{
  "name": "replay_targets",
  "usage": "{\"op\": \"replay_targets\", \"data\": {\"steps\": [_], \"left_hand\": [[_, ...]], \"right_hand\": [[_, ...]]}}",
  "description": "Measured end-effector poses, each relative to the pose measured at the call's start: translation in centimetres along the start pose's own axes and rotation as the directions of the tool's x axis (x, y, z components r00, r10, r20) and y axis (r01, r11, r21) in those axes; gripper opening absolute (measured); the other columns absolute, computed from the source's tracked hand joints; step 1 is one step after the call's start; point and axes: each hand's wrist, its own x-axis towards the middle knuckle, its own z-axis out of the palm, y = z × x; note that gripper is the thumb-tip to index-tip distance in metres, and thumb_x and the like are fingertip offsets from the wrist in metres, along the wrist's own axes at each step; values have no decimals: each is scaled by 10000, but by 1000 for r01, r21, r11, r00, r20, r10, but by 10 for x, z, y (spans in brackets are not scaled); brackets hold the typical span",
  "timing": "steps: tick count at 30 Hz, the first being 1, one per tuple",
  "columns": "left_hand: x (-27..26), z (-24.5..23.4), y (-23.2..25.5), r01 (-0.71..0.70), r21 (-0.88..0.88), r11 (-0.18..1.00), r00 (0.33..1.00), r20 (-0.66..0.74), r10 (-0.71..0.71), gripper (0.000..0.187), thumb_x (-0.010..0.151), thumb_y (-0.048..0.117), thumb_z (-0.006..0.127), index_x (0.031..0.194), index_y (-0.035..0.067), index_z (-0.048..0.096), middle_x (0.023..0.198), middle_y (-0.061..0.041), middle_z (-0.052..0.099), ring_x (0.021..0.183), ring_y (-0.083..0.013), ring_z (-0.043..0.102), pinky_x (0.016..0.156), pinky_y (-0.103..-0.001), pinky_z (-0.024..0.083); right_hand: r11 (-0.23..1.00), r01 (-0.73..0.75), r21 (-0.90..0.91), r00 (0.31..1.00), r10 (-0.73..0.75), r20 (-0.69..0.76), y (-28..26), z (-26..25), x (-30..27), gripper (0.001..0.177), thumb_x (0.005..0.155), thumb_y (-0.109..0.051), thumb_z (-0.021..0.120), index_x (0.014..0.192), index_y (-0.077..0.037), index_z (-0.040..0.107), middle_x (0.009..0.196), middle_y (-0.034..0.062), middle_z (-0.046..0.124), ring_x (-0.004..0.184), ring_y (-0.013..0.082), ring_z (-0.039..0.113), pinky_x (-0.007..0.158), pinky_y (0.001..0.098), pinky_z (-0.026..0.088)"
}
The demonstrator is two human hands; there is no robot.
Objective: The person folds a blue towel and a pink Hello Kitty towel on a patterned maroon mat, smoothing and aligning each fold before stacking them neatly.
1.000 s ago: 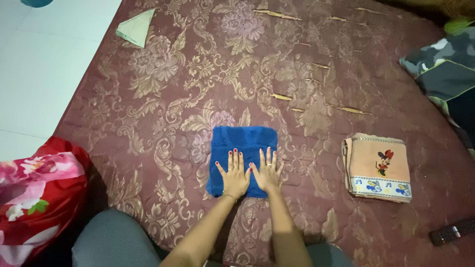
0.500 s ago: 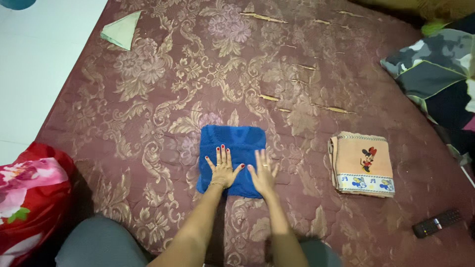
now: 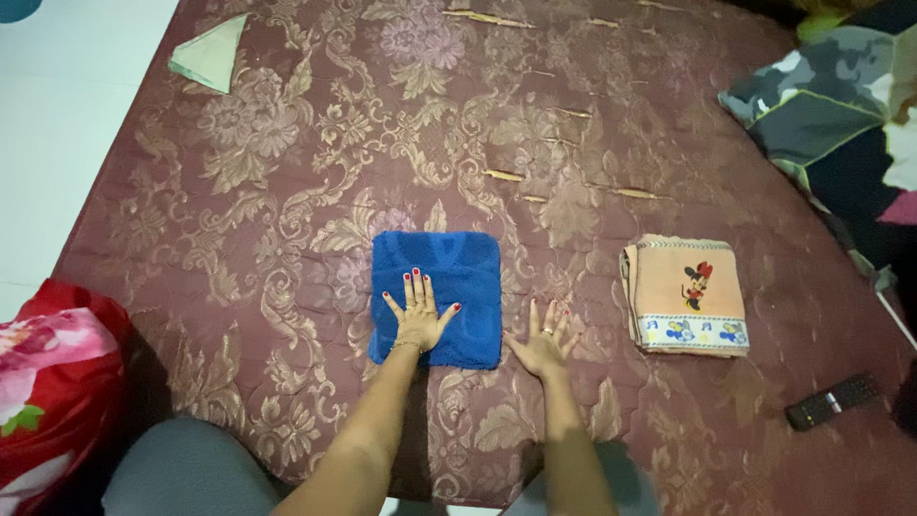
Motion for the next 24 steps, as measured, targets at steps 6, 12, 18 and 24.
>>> {"op": "replay_targets", "data": {"steps": [6, 12, 18, 24], "left_hand": [[0, -7, 3, -7, 8, 1000, 1000, -18, 7, 1083, 931, 794, 288, 1621, 8, 6, 1706, -142, -178, 1552, -300, -227, 1089, -732, -213], [-6, -12, 8, -11, 55, 998, 997, -78, 15, 1069, 933, 785, 303, 1619, 8, 40, 1709, -150, -132, 1561, -311, -187, 1098, -744, -184], [-18, -19, 15, -46, 69, 997, 983, -172, 58, 1033, 950, 746, 335, 1612, -4, 76, 1708, -165, -89, 1565, -309, -156, 1112, -738, -164], [-44, -43, 65, 22, 222, 975, 942, -332, 55, 890, 992, 612, 475, 1618, 27, 237, 1719, -222, 68, 1591, -386, 4, 1149, -754, -57]], "right_hand": [[1000, -28, 4, 997, 28, 70, 3, 10, 15, 1160, 811, -880, 452, 1639, -323, -140, 1695, 101, -282, 1530, 414, -276, 1171, 694, -154], [1000, -13, -23, 1000, 13, 10, 6, 17, 17, 1126, 837, -861, 459, 1635, -308, -112, 1706, 117, -230, 1542, 411, -255, 1163, 691, -161], [991, -3, -131, 976, -25, -215, 5, 30, 20, 1052, 829, -824, 486, 1654, -333, 57, 1725, 116, 15, 1571, 421, -22, 1209, 659, -22], [988, -33, -152, 999, 29, -28, 2, 13, 28, 1018, 863, -824, 470, 1658, -340, 58, 1734, 113, -8, 1578, 427, -23, 1228, 657, -37]]}}
